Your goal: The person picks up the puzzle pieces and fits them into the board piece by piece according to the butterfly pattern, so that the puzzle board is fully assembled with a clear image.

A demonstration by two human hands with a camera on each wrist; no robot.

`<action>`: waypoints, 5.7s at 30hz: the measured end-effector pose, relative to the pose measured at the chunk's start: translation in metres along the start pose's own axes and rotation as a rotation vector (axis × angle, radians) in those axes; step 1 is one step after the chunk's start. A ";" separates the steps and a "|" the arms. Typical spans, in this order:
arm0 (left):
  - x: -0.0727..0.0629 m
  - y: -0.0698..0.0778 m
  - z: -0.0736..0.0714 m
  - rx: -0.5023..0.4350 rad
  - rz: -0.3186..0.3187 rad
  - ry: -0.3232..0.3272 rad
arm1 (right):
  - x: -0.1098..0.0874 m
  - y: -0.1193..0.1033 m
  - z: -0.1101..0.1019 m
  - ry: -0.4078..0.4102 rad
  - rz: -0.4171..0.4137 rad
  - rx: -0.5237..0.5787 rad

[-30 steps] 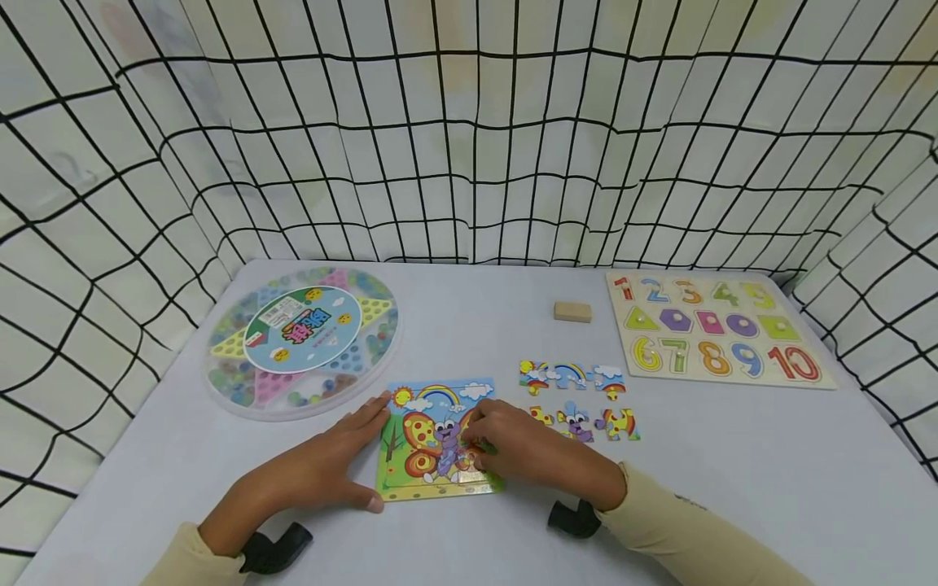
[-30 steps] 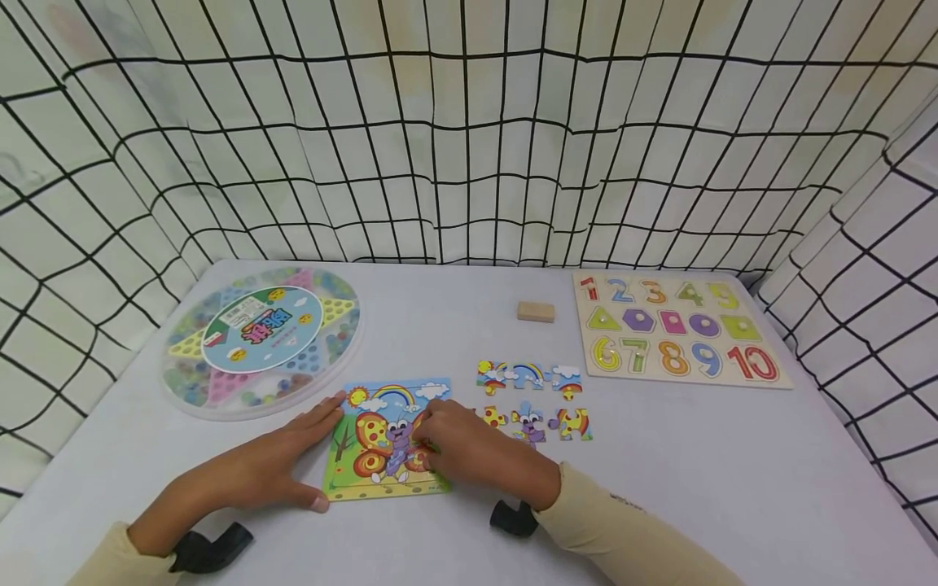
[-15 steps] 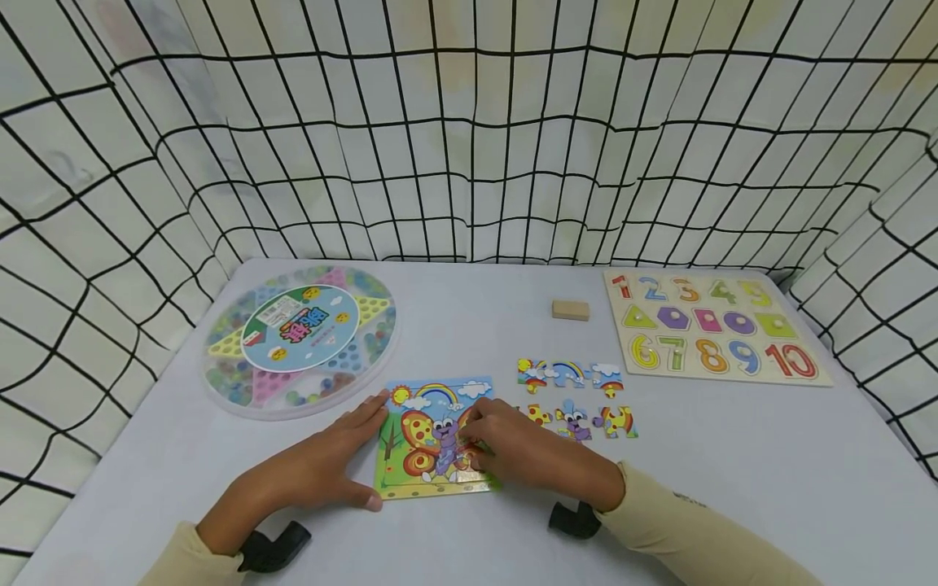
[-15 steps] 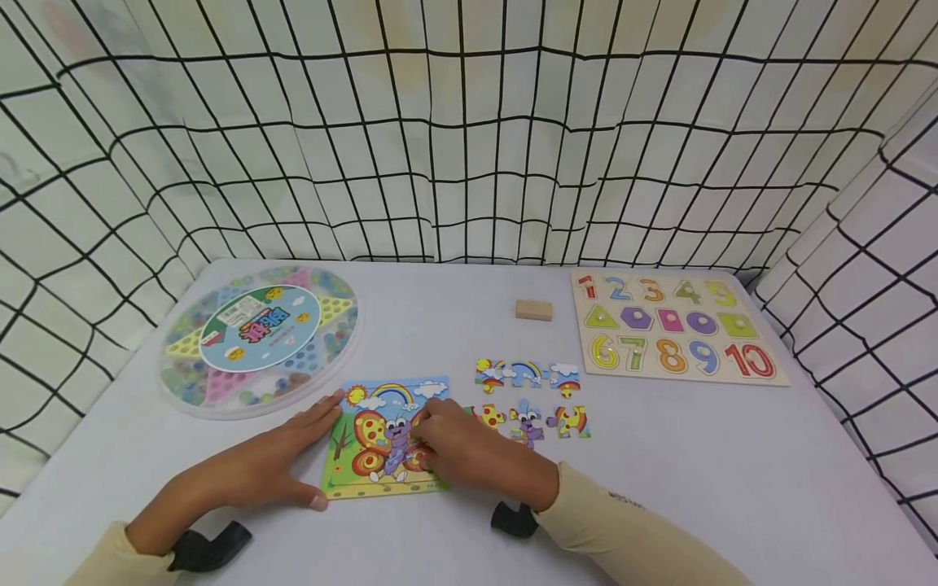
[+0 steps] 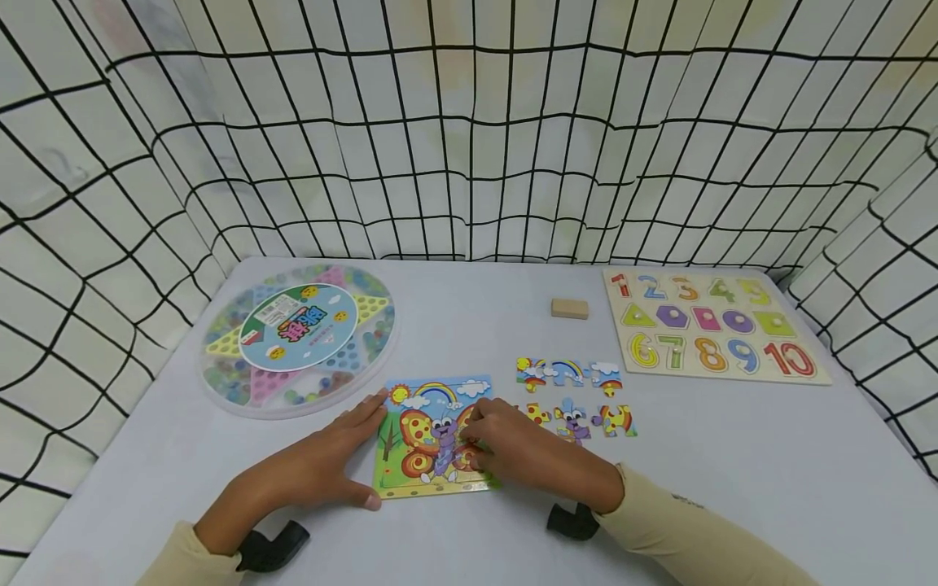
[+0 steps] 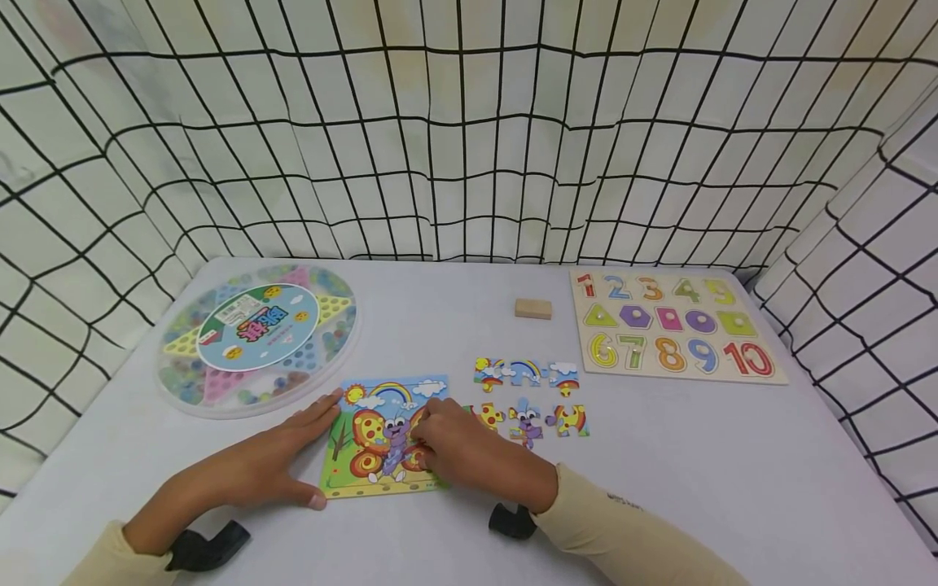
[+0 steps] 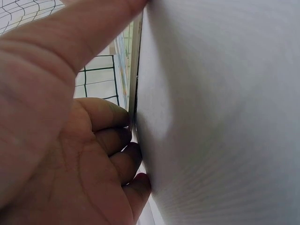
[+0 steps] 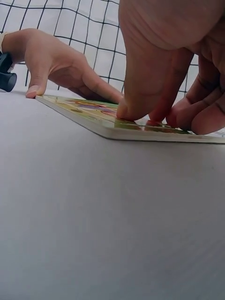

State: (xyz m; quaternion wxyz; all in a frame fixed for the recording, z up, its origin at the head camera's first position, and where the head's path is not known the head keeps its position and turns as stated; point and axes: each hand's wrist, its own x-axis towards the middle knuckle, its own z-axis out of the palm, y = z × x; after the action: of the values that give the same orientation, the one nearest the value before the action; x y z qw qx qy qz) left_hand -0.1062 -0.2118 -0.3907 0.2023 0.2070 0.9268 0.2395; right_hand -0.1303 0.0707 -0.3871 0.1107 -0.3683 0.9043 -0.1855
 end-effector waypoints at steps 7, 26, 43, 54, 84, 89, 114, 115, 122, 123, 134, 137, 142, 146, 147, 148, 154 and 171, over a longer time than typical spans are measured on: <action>-0.001 0.000 -0.001 -0.008 0.002 0.001 | -0.002 0.002 -0.001 0.006 -0.023 0.023; -0.002 -0.001 0.000 -0.017 -0.004 -0.011 | -0.020 0.037 -0.015 0.174 -0.006 0.267; -0.001 0.001 0.000 -0.022 -0.004 -0.002 | -0.032 0.060 -0.021 0.222 0.045 0.253; 0.000 -0.001 0.001 -0.012 -0.003 -0.001 | -0.033 0.068 -0.018 0.185 0.096 0.245; -0.001 0.000 0.000 -0.007 -0.003 0.001 | -0.028 0.070 -0.020 0.132 0.048 0.147; -0.001 0.001 0.000 -0.005 -0.006 0.000 | -0.029 0.072 -0.020 0.104 0.032 0.182; -0.002 -0.001 0.000 -0.016 -0.008 -0.002 | -0.009 0.048 -0.025 0.138 -0.040 0.327; -0.002 0.000 0.000 -0.016 -0.006 -0.002 | -0.008 0.046 -0.026 0.135 -0.046 0.329; -0.001 0.001 -0.001 -0.013 0.003 -0.008 | 0.000 0.034 -0.028 0.110 -0.071 0.339; -0.001 0.001 -0.002 -0.012 0.003 -0.008 | 0.001 0.033 -0.029 0.107 -0.070 0.341; 0.000 -0.001 0.000 -0.011 0.005 -0.002 | 0.016 0.020 -0.028 0.066 -0.048 0.348; 0.000 -0.001 0.000 -0.009 0.005 0.000 | 0.019 0.017 -0.027 0.059 -0.063 0.374; -0.001 -0.001 0.000 -0.012 0.014 0.002 | 0.024 0.012 -0.025 0.050 -0.085 0.416; -0.001 -0.001 -0.001 -0.012 0.017 -0.001 | 0.030 0.008 -0.022 0.041 -0.112 0.426; -0.001 -0.002 -0.001 -0.014 0.015 -0.001 | 0.032 0.007 -0.021 0.036 -0.116 0.427; -0.001 -0.002 -0.001 -0.015 0.014 -0.002 | 0.033 0.006 -0.020 0.030 -0.115 0.427; -0.001 -0.002 -0.001 -0.039 0.025 -0.006 | 0.038 0.000 -0.016 0.016 -0.104 0.401; -0.002 -0.002 -0.001 -0.020 0.018 -0.004 | 0.052 -0.012 -0.011 -0.013 -0.178 0.348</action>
State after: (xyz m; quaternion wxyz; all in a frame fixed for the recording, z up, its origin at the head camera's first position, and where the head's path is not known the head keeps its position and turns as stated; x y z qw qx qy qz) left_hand -0.1056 -0.2148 -0.3898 0.2039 0.2137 0.9220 0.2503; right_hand -0.1627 0.0290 -0.3754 0.1616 -0.4230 0.8218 -0.3458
